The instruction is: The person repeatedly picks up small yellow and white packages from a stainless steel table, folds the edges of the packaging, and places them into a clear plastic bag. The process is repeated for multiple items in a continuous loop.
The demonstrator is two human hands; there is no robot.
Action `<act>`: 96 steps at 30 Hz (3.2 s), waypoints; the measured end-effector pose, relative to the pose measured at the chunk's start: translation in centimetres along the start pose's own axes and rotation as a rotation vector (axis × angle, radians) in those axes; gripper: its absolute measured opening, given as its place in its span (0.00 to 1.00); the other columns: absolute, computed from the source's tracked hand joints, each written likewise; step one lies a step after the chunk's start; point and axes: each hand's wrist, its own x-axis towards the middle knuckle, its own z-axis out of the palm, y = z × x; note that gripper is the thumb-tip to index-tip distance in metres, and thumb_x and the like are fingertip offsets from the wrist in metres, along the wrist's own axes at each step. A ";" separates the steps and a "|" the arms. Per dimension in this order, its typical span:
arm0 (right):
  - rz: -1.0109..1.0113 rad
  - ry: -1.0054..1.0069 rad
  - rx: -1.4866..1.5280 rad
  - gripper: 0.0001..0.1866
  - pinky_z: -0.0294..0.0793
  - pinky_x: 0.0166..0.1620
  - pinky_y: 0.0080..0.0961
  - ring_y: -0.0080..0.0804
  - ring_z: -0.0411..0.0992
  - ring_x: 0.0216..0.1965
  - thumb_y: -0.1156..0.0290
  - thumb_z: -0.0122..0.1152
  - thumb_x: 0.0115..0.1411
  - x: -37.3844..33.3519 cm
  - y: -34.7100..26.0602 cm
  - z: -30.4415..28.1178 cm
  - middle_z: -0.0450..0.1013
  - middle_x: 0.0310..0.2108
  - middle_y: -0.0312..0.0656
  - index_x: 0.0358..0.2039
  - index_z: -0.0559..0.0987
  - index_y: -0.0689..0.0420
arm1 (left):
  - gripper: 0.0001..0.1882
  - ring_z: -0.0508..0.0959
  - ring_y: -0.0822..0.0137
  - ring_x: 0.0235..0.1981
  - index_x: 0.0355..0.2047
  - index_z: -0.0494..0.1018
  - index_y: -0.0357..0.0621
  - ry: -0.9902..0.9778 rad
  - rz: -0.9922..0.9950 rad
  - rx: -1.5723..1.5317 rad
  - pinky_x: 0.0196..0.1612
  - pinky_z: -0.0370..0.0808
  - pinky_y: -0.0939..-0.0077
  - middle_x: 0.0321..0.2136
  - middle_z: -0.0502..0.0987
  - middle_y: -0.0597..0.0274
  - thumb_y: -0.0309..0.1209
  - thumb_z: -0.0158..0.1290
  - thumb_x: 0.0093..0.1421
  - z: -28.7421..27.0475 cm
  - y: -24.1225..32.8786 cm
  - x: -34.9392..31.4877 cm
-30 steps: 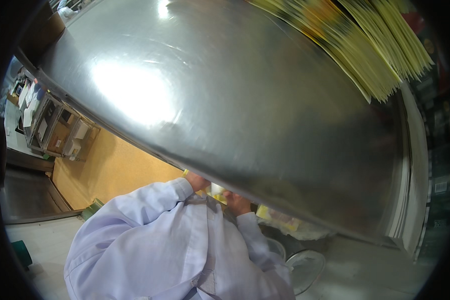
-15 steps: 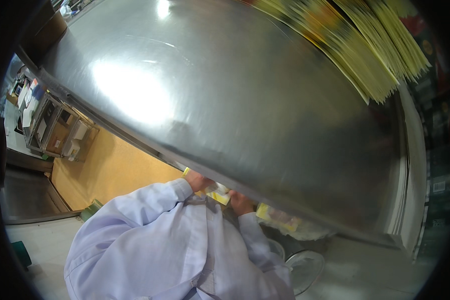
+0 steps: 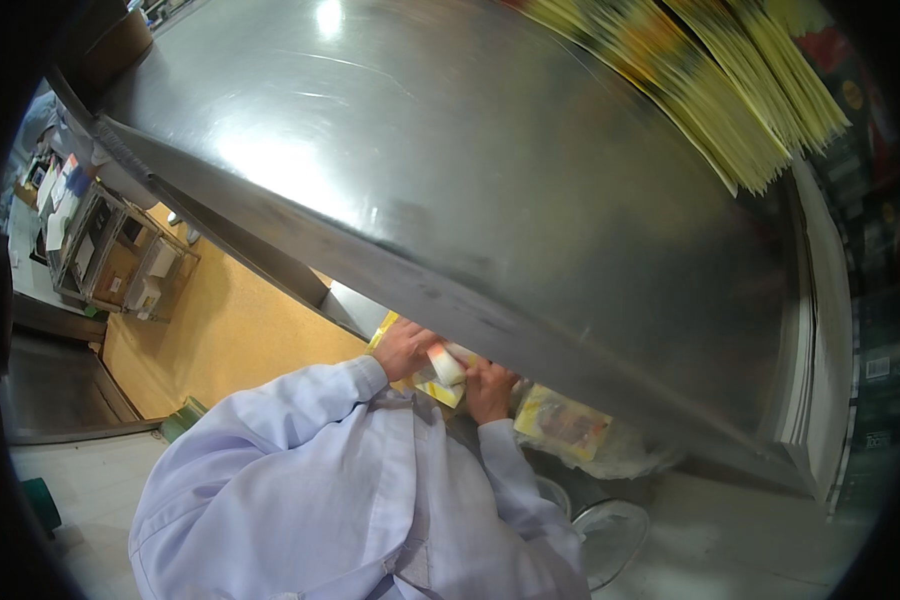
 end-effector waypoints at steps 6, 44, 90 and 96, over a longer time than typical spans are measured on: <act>-0.132 0.032 0.001 0.39 0.35 0.65 0.49 0.55 0.44 0.65 0.40 0.17 0.66 0.1 -0.8 -1.4 0.43 0.69 0.53 0.57 0.72 0.49 | 0.16 0.65 0.56 0.60 0.33 0.72 0.45 0.016 0.054 0.033 0.63 0.58 0.46 0.48 0.72 0.59 0.22 0.60 0.42 -0.1 -0.2 0.0; -0.140 -0.037 -0.034 0.38 0.39 0.64 0.48 0.54 0.47 0.63 0.40 0.19 0.66 0.4 -1.0 -0.2 0.45 0.68 0.52 0.58 0.71 0.49 | 0.10 0.70 0.58 0.53 0.24 0.69 0.44 0.141 0.149 0.101 0.62 0.61 0.54 0.38 0.73 0.59 0.25 0.58 0.40 -0.6 0.7 0.4; -0.090 -0.005 -0.143 0.37 0.35 0.64 0.57 0.60 0.44 0.64 0.41 0.19 0.66 -0.4 0.0 0.5 0.43 0.69 0.53 0.54 0.75 0.46 | 0.10 0.68 0.57 0.58 0.27 0.71 0.47 0.039 0.181 0.122 0.63 0.60 0.50 0.38 0.74 0.63 0.27 0.59 0.42 0.5 -0.8 -0.1; -0.008 0.072 -0.042 0.37 0.36 0.64 0.57 0.58 0.44 0.64 0.40 0.19 0.66 0.1 -0.6 -0.7 0.41 0.69 0.53 0.55 0.75 0.45 | 0.11 0.69 0.58 0.57 0.29 0.71 0.48 0.046 0.164 0.133 0.63 0.59 0.49 0.36 0.74 0.64 0.28 0.59 0.44 0.3 -0.7 -0.2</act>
